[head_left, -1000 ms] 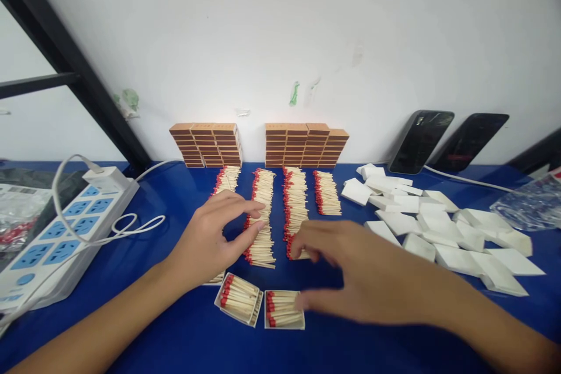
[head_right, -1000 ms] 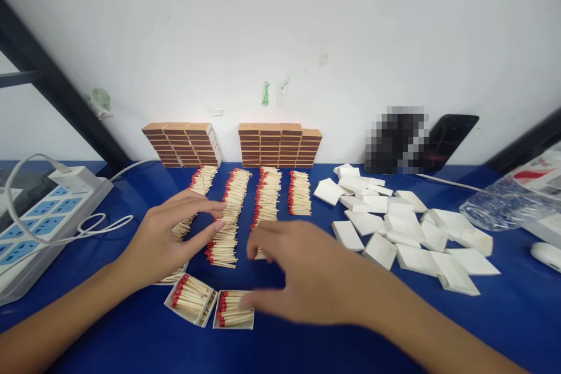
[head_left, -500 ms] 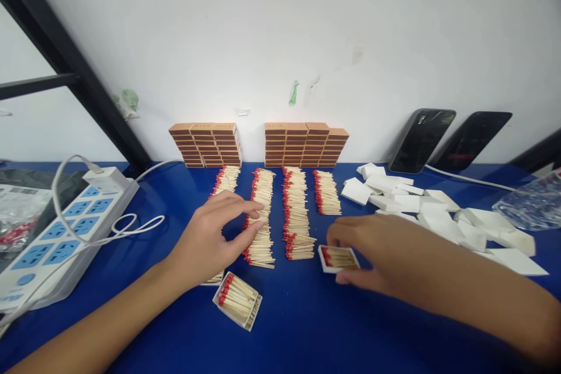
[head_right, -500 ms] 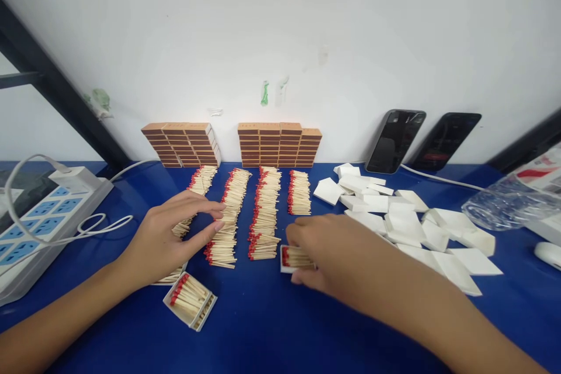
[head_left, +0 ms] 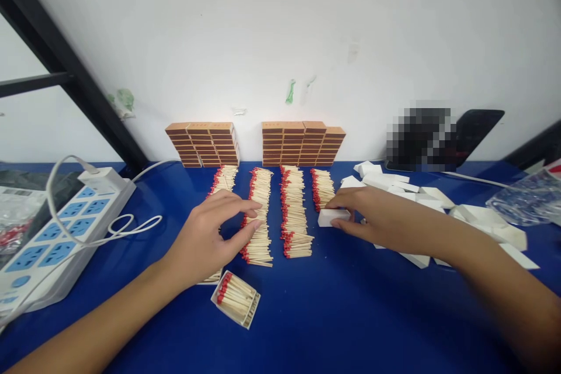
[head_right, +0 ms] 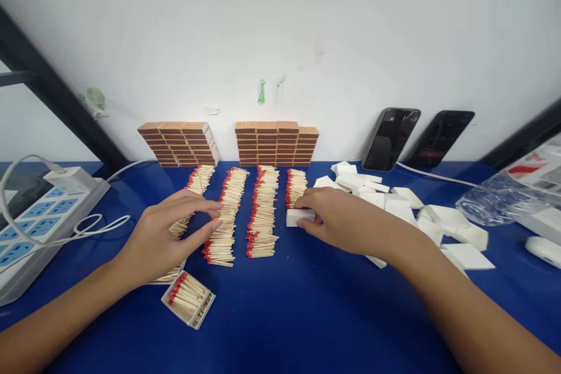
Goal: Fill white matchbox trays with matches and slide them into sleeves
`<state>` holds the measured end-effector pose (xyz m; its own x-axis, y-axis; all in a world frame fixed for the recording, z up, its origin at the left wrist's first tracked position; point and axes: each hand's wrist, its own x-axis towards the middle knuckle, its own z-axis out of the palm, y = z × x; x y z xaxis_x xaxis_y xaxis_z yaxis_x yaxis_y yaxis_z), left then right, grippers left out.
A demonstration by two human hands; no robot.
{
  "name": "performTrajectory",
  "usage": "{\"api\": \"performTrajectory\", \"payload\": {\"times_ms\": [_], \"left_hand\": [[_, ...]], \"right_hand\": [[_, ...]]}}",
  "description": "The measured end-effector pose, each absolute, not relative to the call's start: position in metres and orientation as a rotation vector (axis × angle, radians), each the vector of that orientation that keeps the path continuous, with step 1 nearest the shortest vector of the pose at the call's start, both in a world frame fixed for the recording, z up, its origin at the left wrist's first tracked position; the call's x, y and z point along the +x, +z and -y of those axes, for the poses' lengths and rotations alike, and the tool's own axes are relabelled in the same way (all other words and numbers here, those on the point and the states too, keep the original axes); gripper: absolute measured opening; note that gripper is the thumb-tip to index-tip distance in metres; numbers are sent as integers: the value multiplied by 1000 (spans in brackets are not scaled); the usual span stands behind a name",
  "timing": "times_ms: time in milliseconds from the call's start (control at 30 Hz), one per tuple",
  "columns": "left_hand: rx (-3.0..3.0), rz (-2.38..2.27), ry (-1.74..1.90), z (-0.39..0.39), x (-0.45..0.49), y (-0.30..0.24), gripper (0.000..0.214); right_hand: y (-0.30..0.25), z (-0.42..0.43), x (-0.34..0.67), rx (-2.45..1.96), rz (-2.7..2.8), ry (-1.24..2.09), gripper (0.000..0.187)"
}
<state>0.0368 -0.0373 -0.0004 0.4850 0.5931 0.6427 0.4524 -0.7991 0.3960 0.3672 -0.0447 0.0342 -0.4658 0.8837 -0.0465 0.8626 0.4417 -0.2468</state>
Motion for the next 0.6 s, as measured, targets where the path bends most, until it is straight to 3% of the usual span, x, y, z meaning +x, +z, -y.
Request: {"api": "performTrajectory", "payload": {"times_ms": [200,433,600], "left_hand": [[2551,-904,1214,37,39,1,17],[2554,-905,1214,38,38,0,17],[2555,-905,1205,37,38,-1,17]], "right_hand": [[34,38,369,-1719,2557,248,33],[27,38,372,-1726,2542,-21,24],[28,42,373,-1620,2605,116,26]]}}
